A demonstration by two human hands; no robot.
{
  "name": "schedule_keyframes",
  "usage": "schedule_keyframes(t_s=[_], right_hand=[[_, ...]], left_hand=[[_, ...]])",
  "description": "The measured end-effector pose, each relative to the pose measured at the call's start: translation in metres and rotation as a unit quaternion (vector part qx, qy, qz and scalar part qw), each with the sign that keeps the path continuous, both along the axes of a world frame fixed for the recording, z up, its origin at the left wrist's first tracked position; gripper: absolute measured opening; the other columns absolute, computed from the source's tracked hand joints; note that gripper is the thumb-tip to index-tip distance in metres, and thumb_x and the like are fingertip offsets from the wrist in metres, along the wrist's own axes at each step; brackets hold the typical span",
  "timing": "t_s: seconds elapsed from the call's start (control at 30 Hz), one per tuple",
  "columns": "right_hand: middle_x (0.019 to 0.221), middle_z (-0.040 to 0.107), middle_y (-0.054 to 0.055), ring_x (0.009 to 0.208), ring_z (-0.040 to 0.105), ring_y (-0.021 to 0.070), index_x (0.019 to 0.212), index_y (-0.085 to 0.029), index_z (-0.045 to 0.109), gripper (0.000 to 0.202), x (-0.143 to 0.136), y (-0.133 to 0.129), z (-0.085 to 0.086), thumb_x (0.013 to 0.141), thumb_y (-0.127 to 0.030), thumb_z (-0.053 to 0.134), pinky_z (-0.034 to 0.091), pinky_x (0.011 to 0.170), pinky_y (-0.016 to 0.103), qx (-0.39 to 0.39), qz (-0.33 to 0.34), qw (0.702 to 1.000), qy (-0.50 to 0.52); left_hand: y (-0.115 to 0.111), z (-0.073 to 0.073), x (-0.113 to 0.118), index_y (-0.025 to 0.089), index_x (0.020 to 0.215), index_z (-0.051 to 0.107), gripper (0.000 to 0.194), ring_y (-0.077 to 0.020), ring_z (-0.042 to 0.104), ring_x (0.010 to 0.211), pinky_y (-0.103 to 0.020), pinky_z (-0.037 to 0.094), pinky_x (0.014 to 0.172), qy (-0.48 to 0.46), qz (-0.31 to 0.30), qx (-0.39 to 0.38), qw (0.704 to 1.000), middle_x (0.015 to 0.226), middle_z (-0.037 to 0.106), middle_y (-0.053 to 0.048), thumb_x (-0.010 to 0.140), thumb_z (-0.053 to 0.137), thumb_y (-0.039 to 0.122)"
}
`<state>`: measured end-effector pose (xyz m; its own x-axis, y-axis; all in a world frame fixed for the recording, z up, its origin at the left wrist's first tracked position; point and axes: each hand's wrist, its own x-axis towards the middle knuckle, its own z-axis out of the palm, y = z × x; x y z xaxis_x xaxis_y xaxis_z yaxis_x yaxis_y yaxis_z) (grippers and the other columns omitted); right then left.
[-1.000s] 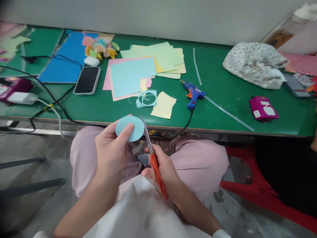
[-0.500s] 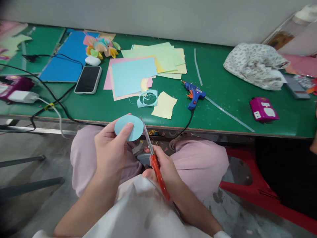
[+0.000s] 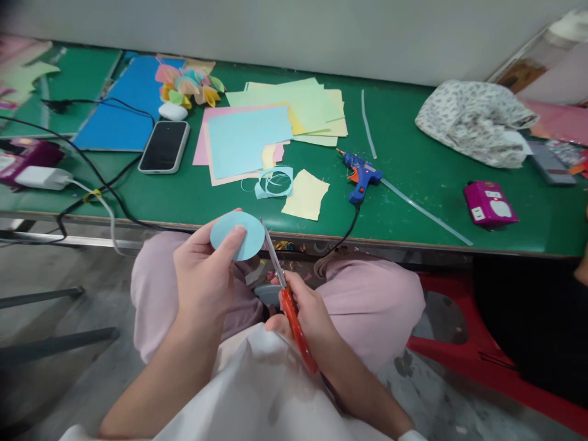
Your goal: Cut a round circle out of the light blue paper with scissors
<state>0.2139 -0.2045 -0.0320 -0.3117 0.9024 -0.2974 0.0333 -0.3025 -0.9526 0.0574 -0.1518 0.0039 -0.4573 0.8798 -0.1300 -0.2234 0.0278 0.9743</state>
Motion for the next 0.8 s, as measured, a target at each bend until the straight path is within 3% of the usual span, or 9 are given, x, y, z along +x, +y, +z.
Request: schedule_keyframes(t_s=[0.33, 0.53, 0.8], right_hand=[[0.067, 0.046, -0.006, 0.060, 0.035, 0.0138, 0.109, -0.025, 0.059, 0.089, 0.0021, -0.0008, -0.0019, 0.056, -0.097, 0.066, 0.028, 0.053, 0.026, -0.002, 0.006, 1.000, 0.002], [0.067, 0.045, -0.006, 0.060, 0.035, 0.0139, 0.108, -0.025, 0.060, 0.091, 0.0023, -0.0014, -0.0003, 0.055, -0.098, 0.065, 0.029, 0.052, 0.027, -0.003, 0.001, 1.000, -0.011], [0.065, 0.041, -0.008, 0.059, 0.033, 0.0141, 0.109, -0.027, 0.060, 0.091, 0.0041, -0.0023, -0.0027, 0.053, -0.098, 0.064, 0.030, 0.055, 0.027, -0.006, 0.009, 1.000, -0.023]], left_hand=[[0.0006, 0.0004, -0.0019, 0.022, 0.105, 0.083, 0.036, -0.0164, 0.072, 0.078, -0.024, 0.060, 0.068, 0.040, 0.011, 0.003, 0.999, 0.097, 0.082, -0.003, 0.074, 0.088, 0.038], [0.0015, 0.0021, -0.0014, 0.021, 0.109, 0.082, 0.041, -0.0211, 0.074, 0.081, -0.032, 0.063, 0.073, 0.025, -0.005, -0.020, 0.999, 0.098, 0.082, -0.005, 0.074, 0.086, 0.043], [0.0018, 0.0024, -0.0023, 0.022, 0.106, 0.083, 0.037, -0.0186, 0.074, 0.082, -0.027, 0.061, 0.072, 0.046, 0.017, 0.003, 0.999, 0.097, 0.082, -0.003, 0.074, 0.088, 0.039]])
